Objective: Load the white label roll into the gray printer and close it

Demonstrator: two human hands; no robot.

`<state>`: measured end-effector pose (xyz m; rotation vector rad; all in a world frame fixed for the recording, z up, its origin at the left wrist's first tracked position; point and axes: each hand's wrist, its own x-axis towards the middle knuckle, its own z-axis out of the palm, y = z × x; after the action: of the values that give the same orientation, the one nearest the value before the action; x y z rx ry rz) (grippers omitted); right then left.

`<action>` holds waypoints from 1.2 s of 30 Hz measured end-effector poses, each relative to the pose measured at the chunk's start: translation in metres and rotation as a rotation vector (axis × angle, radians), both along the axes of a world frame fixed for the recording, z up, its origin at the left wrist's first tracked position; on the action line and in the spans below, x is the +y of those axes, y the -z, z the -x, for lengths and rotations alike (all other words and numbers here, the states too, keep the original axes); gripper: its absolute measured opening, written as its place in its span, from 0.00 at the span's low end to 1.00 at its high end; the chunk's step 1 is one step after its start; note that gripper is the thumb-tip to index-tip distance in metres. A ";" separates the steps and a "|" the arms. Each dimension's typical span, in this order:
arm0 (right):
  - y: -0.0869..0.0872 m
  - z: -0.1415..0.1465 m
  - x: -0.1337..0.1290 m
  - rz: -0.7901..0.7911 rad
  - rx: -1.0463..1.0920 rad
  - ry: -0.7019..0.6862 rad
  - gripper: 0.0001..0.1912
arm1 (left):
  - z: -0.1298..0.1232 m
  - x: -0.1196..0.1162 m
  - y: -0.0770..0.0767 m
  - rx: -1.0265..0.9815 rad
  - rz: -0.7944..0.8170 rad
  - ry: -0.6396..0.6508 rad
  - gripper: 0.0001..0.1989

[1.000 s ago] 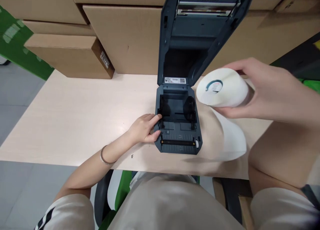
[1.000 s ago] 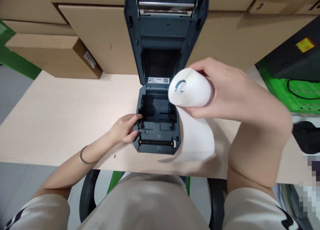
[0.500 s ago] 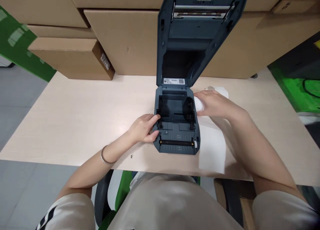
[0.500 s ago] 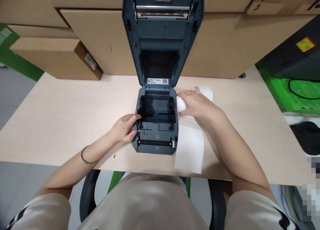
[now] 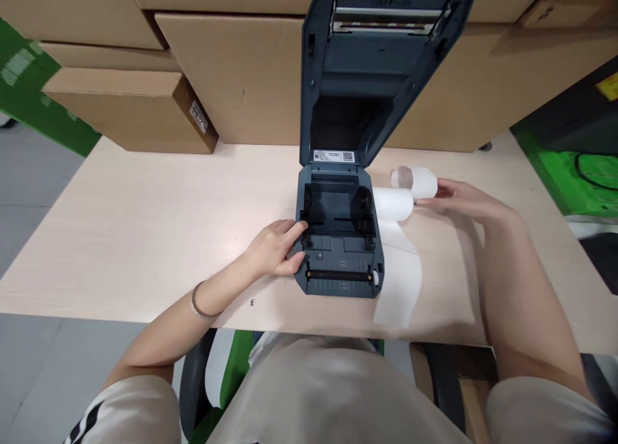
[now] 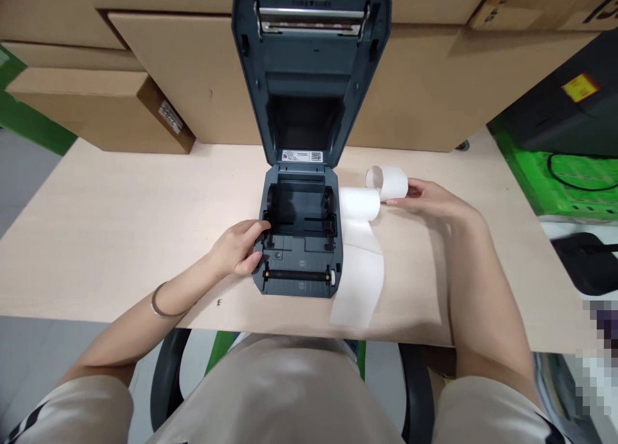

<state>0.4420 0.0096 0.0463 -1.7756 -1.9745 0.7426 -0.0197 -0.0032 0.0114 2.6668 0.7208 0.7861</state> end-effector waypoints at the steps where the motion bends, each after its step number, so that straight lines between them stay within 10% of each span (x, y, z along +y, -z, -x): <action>1: 0.007 0.002 0.001 0.038 0.001 0.027 0.27 | 0.000 0.000 0.000 0.002 -0.010 -0.004 0.29; 8: 0.013 0.007 -0.006 0.098 -0.017 0.211 0.24 | -0.002 -0.001 -0.003 -0.004 -0.045 -0.010 0.29; 16: -0.019 0.028 -0.022 -0.270 0.198 0.456 0.21 | -0.003 0.000 -0.004 -0.007 -0.100 -0.015 0.29; 21: -0.045 0.096 -0.028 -0.385 0.245 0.181 0.24 | -0.003 -0.001 -0.004 -0.005 -0.114 -0.012 0.29; 27: -0.040 0.173 -0.017 -0.536 -0.327 -0.381 0.18 | -0.003 -0.001 -0.004 0.007 -0.113 -0.018 0.30; 36: -0.031 0.183 -0.009 -0.415 -0.181 -0.531 0.17 | -0.003 -0.002 -0.004 0.000 -0.113 -0.014 0.29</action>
<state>0.2593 0.0005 0.0773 -1.1209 -2.5356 0.2806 -0.0167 -0.0055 0.0159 2.7641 0.7156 0.8547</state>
